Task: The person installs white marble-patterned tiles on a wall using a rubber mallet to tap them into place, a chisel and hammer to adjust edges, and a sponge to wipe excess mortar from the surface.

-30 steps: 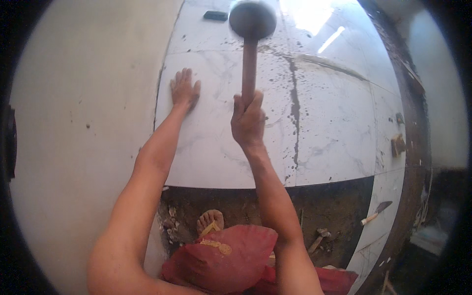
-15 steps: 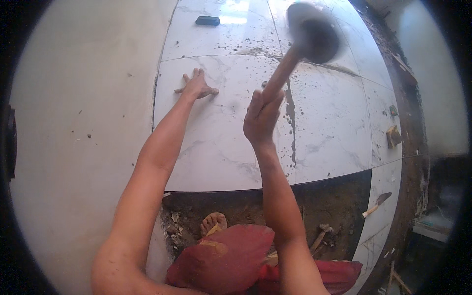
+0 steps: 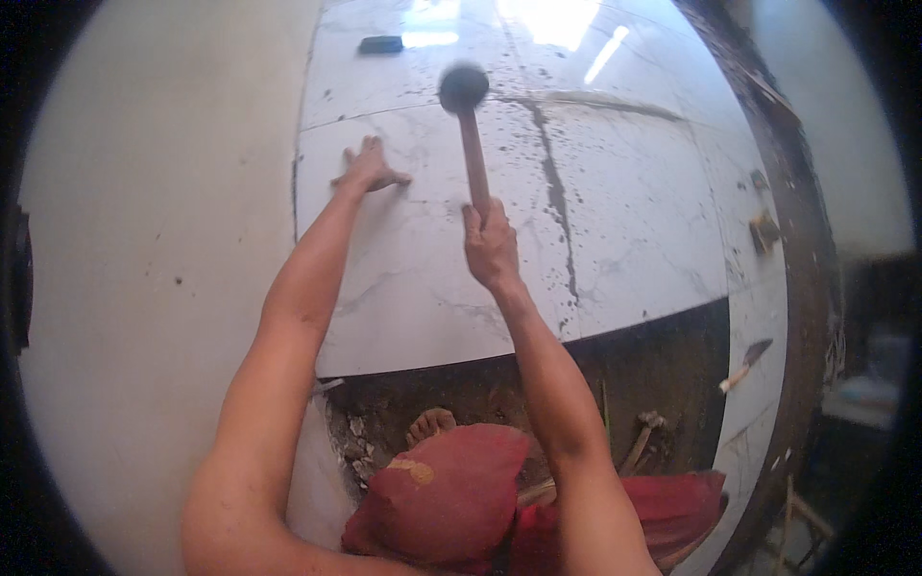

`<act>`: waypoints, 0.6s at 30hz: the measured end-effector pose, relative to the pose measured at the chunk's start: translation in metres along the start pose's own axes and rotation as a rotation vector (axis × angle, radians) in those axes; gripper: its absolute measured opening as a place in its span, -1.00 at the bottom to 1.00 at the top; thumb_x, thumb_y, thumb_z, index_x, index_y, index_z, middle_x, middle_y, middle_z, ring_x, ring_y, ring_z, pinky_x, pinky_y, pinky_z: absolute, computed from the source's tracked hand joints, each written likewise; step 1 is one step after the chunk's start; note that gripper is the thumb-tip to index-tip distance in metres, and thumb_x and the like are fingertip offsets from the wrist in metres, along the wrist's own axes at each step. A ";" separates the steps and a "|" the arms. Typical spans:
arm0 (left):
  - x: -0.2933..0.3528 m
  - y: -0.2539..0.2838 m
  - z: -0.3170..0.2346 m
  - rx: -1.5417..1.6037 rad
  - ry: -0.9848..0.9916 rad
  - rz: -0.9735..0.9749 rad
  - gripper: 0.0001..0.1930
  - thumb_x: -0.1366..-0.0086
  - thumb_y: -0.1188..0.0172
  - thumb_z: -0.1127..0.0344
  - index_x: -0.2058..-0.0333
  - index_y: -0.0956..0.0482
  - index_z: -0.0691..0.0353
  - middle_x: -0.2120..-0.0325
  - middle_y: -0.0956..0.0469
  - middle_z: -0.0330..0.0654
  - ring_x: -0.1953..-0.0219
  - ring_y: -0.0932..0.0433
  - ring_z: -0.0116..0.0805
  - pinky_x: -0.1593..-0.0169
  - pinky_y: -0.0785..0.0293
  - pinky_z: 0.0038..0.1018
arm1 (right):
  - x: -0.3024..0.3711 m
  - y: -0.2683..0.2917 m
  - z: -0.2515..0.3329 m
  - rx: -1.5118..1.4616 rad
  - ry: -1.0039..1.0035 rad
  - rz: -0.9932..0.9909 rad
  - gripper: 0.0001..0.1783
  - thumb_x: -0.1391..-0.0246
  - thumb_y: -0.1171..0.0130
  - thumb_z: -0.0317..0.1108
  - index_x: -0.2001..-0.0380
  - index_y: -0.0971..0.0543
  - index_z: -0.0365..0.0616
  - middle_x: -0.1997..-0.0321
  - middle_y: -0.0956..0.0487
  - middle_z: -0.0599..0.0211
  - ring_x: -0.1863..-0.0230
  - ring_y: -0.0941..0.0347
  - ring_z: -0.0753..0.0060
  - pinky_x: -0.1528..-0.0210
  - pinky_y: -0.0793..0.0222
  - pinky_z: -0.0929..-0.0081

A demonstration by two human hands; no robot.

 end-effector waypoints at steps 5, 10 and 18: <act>-0.032 -0.009 0.060 -0.141 -0.170 -0.065 0.45 0.43 -0.48 -0.28 -0.33 0.24 0.22 -0.38 0.30 -0.11 -0.40 0.38 0.00 -0.25 0.27 0.28 | 0.076 0.060 0.082 -0.694 0.218 0.038 -0.66 -0.26 0.04 -0.10 0.14 -0.38 -0.17 0.59 -0.39 0.44 0.61 -0.29 0.66 0.57 -0.26 0.52; 0.027 -0.021 0.020 -0.248 -0.173 0.068 0.52 0.46 -0.56 -0.18 -0.33 0.32 0.30 -0.34 0.34 0.17 -0.36 0.37 0.28 -0.38 0.36 -0.06 | 0.128 0.080 0.054 -0.512 0.296 -0.302 -0.69 -0.24 0.03 -0.19 0.12 -0.25 -0.19 0.60 -0.42 0.15 0.63 -0.39 0.12 0.59 -0.27 0.28; 0.012 -0.034 0.037 -0.300 -0.300 0.045 0.42 0.36 -0.55 -0.15 -0.33 0.25 0.30 -0.33 0.28 0.22 -0.33 0.29 0.36 -0.37 0.27 -0.03 | 0.184 0.047 0.000 -0.297 0.008 -0.048 -0.64 -0.22 0.02 -0.09 0.19 -0.34 -0.19 0.64 -0.40 0.05 0.61 -0.36 0.13 0.52 -0.27 0.21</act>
Point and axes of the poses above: each hand's wrist, its own x-axis away from the middle knuckle, its own y-axis out of the back of the hand, z = x × y, the point moved 2 cm from there along -x, towards the middle knuckle
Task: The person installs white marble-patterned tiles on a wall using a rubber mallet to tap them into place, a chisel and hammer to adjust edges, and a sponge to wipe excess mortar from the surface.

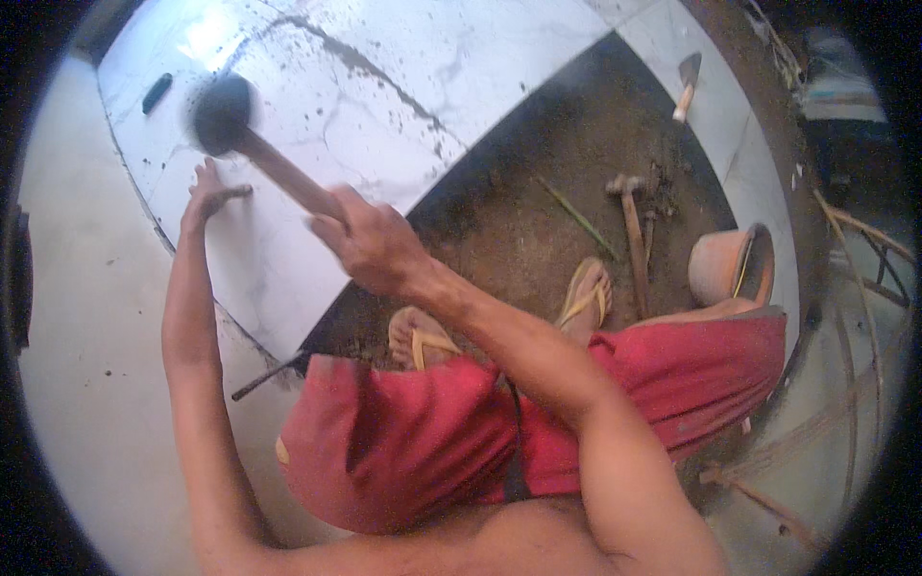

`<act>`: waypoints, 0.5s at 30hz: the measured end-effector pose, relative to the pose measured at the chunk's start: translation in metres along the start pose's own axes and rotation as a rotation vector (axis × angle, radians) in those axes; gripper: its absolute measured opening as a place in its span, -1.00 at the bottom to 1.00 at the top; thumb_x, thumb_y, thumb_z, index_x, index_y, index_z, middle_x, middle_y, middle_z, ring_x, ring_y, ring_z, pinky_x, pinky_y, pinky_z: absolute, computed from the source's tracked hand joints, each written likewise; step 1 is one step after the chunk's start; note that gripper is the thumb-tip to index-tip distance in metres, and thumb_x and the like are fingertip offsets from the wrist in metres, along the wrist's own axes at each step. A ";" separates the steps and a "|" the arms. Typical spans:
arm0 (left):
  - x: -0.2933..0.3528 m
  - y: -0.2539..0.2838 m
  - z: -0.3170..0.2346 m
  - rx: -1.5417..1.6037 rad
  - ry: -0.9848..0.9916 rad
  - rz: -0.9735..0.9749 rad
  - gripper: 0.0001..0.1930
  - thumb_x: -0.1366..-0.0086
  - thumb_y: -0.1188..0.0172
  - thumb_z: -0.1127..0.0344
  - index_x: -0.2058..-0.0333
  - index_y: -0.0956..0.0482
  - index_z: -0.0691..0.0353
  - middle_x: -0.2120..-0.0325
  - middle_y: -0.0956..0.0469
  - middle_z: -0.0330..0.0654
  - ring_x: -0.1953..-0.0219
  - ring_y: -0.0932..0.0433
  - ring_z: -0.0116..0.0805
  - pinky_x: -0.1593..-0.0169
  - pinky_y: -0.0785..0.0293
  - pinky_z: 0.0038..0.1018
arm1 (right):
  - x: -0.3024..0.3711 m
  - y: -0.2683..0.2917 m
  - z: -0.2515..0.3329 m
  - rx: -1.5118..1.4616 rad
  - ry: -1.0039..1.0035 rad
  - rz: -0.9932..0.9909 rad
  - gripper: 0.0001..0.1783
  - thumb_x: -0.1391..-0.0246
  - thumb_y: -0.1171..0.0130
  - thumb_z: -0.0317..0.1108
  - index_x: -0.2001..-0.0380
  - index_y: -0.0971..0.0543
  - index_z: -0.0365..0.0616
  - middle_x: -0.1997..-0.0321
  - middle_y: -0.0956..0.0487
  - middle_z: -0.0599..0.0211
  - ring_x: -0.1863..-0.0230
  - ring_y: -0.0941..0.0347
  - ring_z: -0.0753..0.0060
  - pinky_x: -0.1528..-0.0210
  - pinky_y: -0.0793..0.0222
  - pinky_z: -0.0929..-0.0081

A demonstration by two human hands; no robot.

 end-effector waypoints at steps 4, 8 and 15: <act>-0.006 0.001 0.002 0.007 -0.070 -0.044 0.35 0.32 -0.53 -0.13 -0.33 0.19 0.26 -0.34 0.23 0.19 -0.34 0.26 0.29 -0.37 0.24 -0.04 | 0.004 -0.007 -0.003 -0.095 0.151 -0.118 -0.63 -0.21 0.00 -0.06 0.20 -0.34 -0.18 0.61 -0.35 0.08 0.55 -0.34 0.21 0.49 -0.26 0.22; 0.021 -0.004 -0.021 -0.072 -0.122 -0.020 0.09 0.03 -0.33 -0.18 -0.33 0.08 0.18 -0.34 0.15 0.10 -0.39 0.21 0.00 -0.37 0.19 -0.10 | 0.032 -0.014 -0.079 -0.027 -0.246 0.032 -0.61 -0.19 0.01 -0.03 0.22 -0.41 -0.19 0.47 -0.50 -0.05 0.35 -0.49 -0.10 0.30 -0.34 0.07; 0.063 -0.048 0.099 -0.072 -0.141 -0.545 -0.19 -0.26 0.15 -0.28 -0.33 0.03 0.10 -0.35 0.09 -0.06 -0.39 0.17 -0.11 -0.39 0.30 -0.20 | 0.006 -0.006 0.008 -0.955 0.036 0.038 -0.45 -0.24 0.29 0.24 0.54 -0.25 0.01 0.66 -0.22 0.49 0.74 -0.15 0.59 0.69 -0.18 0.58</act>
Point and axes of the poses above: each hand's wrist, its own x-axis away from the middle knuckle, its own y-axis out of the back of the hand, z = x × y, the point moved 2 cm from there along -x, towards the middle knuckle
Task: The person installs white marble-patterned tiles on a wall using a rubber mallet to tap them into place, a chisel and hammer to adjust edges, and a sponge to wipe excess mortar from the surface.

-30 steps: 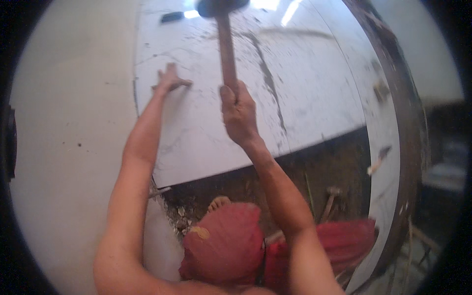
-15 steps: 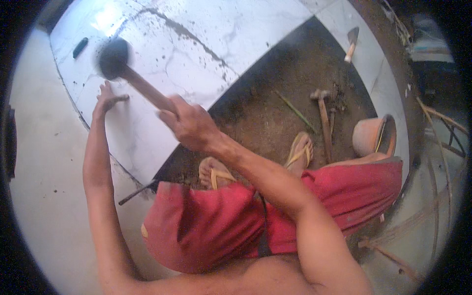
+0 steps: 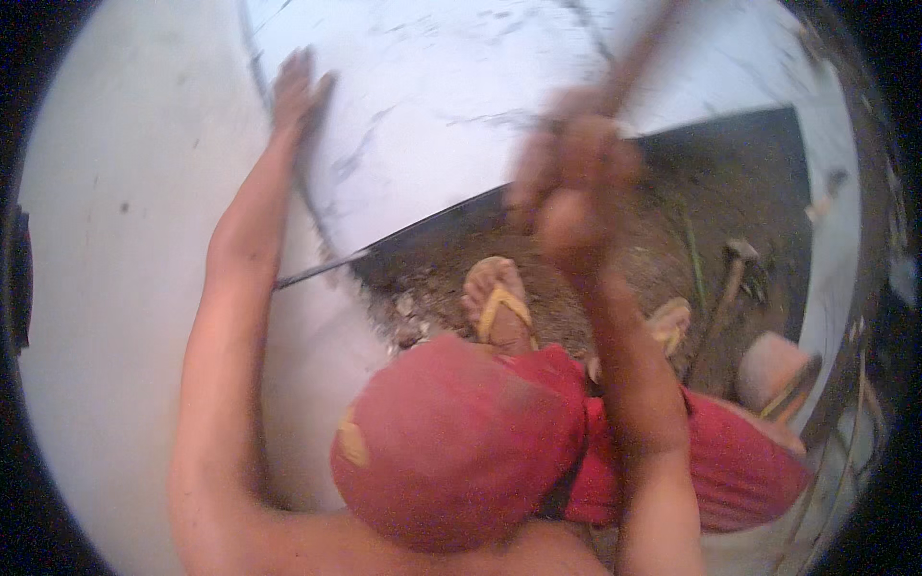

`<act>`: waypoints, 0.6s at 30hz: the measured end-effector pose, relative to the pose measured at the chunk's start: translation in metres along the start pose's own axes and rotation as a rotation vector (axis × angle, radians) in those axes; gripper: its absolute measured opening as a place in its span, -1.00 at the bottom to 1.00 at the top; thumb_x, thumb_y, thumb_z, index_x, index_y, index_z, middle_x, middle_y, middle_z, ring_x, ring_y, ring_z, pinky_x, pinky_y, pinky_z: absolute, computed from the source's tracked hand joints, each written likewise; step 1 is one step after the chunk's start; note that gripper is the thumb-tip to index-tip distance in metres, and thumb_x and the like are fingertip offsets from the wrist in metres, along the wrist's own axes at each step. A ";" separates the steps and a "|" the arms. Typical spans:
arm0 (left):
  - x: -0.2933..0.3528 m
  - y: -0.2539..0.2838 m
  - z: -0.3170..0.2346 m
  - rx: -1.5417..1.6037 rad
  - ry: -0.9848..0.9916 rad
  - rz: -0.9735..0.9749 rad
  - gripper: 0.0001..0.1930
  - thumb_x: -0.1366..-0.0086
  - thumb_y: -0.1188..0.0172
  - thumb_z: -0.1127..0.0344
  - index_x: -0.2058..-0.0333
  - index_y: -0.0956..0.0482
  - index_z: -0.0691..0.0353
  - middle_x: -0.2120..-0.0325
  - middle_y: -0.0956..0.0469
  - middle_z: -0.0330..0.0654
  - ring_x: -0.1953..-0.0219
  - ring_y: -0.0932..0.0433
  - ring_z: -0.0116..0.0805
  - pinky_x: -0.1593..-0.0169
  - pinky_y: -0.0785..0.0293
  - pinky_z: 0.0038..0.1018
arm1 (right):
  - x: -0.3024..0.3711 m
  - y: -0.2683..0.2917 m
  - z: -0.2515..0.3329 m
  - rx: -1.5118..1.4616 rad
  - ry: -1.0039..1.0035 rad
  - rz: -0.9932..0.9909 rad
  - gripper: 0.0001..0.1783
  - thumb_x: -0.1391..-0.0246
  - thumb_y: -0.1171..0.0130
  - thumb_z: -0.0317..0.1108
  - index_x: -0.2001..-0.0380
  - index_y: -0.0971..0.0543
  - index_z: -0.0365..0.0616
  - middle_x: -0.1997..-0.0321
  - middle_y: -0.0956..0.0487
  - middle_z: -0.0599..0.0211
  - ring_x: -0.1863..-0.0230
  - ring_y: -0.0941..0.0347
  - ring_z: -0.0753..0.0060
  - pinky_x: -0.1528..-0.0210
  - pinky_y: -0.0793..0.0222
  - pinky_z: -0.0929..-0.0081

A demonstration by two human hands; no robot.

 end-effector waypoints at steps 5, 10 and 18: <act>-0.014 0.000 -0.058 0.116 0.020 0.012 -0.20 -0.23 0.04 -0.15 -0.30 -0.01 0.22 -0.32 0.00 0.01 -0.37 0.09 -0.07 -0.39 0.23 -0.21 | 0.045 0.064 -0.082 0.368 -0.452 -0.156 -0.43 -0.20 0.29 0.32 0.42 -0.28 0.00 0.66 -0.27 0.52 0.71 -0.15 0.63 0.69 -0.09 0.63; 0.022 0.003 -0.022 0.095 0.085 0.072 -0.27 -0.27 0.06 0.00 -0.30 0.01 0.30 -0.31 0.01 0.10 -0.37 0.10 -0.01 -0.38 0.22 -0.17 | 0.014 -0.006 -0.048 0.454 -0.463 0.015 -0.46 -0.25 0.28 0.23 0.35 -0.32 -0.05 0.66 -0.25 0.55 0.74 -0.13 0.68 0.72 -0.05 0.66; -0.002 0.015 -0.041 0.084 0.039 0.011 -0.32 -0.30 0.09 0.02 -0.29 -0.05 0.27 -0.29 -0.01 0.15 -0.36 0.07 0.02 -0.38 0.19 -0.17 | 0.045 0.061 -0.096 0.502 -0.393 -0.116 -0.52 -0.27 0.20 0.13 0.35 -0.38 -0.10 0.69 -0.24 0.54 0.75 -0.13 0.68 0.72 -0.09 0.65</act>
Point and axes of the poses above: each hand's wrist, its own x-axis away from the middle knuckle, its own y-axis out of the back of the hand, z = x × y, the point moved 2 cm from there along -x, towards the middle knuckle
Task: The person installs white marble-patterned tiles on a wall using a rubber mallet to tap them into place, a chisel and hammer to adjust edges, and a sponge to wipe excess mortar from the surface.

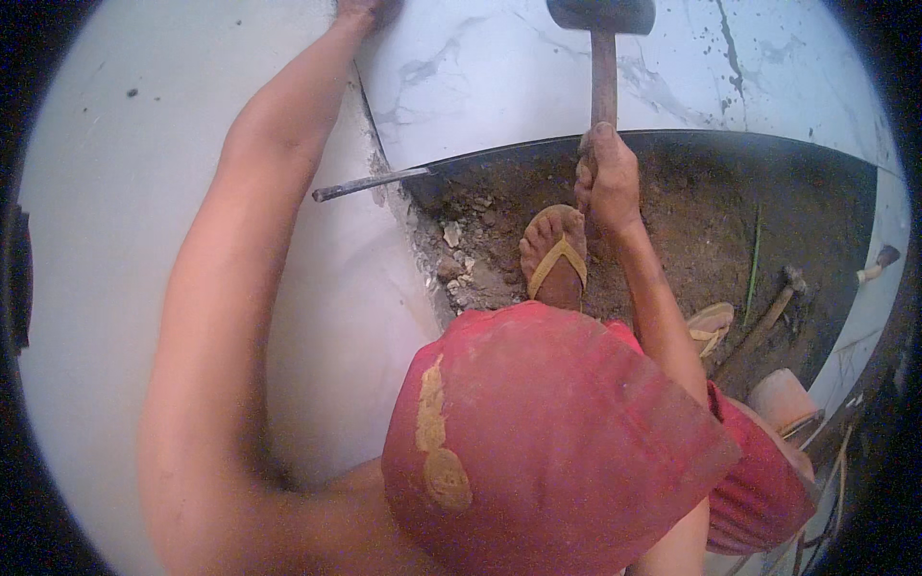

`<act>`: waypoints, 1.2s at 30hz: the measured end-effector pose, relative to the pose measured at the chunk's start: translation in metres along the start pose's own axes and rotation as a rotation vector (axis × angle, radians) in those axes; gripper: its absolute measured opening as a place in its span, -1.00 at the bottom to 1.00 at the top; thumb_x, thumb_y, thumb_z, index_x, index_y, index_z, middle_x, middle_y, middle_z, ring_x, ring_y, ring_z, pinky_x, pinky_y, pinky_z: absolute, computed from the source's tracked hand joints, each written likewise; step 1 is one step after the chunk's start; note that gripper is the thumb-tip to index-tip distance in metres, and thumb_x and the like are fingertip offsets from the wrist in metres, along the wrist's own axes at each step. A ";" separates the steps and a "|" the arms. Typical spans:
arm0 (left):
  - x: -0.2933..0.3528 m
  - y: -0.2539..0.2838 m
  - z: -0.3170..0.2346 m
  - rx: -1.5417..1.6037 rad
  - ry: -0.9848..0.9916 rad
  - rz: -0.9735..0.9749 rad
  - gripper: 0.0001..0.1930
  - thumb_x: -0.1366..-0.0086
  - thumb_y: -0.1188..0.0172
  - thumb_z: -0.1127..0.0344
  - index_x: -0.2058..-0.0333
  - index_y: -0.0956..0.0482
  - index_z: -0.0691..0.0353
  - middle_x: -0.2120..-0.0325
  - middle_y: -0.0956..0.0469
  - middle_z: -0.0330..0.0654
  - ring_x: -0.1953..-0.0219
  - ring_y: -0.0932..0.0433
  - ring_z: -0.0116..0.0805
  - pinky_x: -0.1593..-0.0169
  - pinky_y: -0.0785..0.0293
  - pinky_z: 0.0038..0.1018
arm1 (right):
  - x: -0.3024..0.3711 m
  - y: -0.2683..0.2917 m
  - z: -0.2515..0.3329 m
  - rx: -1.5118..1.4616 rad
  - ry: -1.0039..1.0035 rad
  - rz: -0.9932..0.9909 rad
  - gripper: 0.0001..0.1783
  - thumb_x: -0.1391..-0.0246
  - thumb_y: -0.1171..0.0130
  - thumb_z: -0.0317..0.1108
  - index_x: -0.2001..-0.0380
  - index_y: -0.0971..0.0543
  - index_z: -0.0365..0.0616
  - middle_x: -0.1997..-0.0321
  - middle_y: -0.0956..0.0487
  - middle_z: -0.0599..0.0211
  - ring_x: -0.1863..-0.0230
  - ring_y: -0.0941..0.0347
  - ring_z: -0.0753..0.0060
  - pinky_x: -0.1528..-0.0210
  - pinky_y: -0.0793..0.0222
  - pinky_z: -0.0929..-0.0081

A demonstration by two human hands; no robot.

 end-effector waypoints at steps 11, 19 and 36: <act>-0.110 -0.005 -0.031 -0.157 -0.127 0.633 -0.28 -0.21 0.01 -0.21 -0.19 -0.30 0.20 -0.23 -0.22 -0.01 -0.29 -0.14 -0.06 -0.33 -0.02 -0.28 | -0.011 0.122 0.188 1.001 0.705 0.121 -0.70 -0.10 -0.17 -0.22 0.17 -0.50 -0.18 0.54 -0.45 0.45 0.52 -0.34 0.56 0.45 -0.29 0.52; -0.070 0.063 -0.235 0.264 -0.382 0.362 -0.47 -0.29 -0.10 0.07 -0.17 -0.34 0.18 -0.18 -0.30 0.04 -0.26 -0.22 -0.06 -0.27 -0.18 -0.19 | 0.123 0.264 0.080 1.480 0.157 0.076 -0.68 0.06 -0.16 -0.31 0.15 -0.52 0.19 0.33 -0.58 0.26 0.30 -0.56 0.13 0.32 -0.47 0.18; 0.178 -0.002 -0.435 0.799 -0.433 1.115 -0.53 -0.19 -0.18 0.26 -0.07 -0.43 0.29 0.06 -0.52 0.09 0.04 -0.55 -0.13 -0.03 -0.44 -0.29 | 0.194 0.469 -0.091 1.139 -0.326 -0.835 -0.36 -0.01 -0.23 -0.18 -0.09 -0.34 -0.32 0.06 -0.50 -0.18 0.00 -0.43 -0.14 0.01 -0.34 0.18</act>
Point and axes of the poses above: each hand's wrist, its own x-axis away from the middle knuckle, its own y-axis out of the back of the hand, z = x × y, the point moved 2 cm from there along -x, towards the middle knuckle
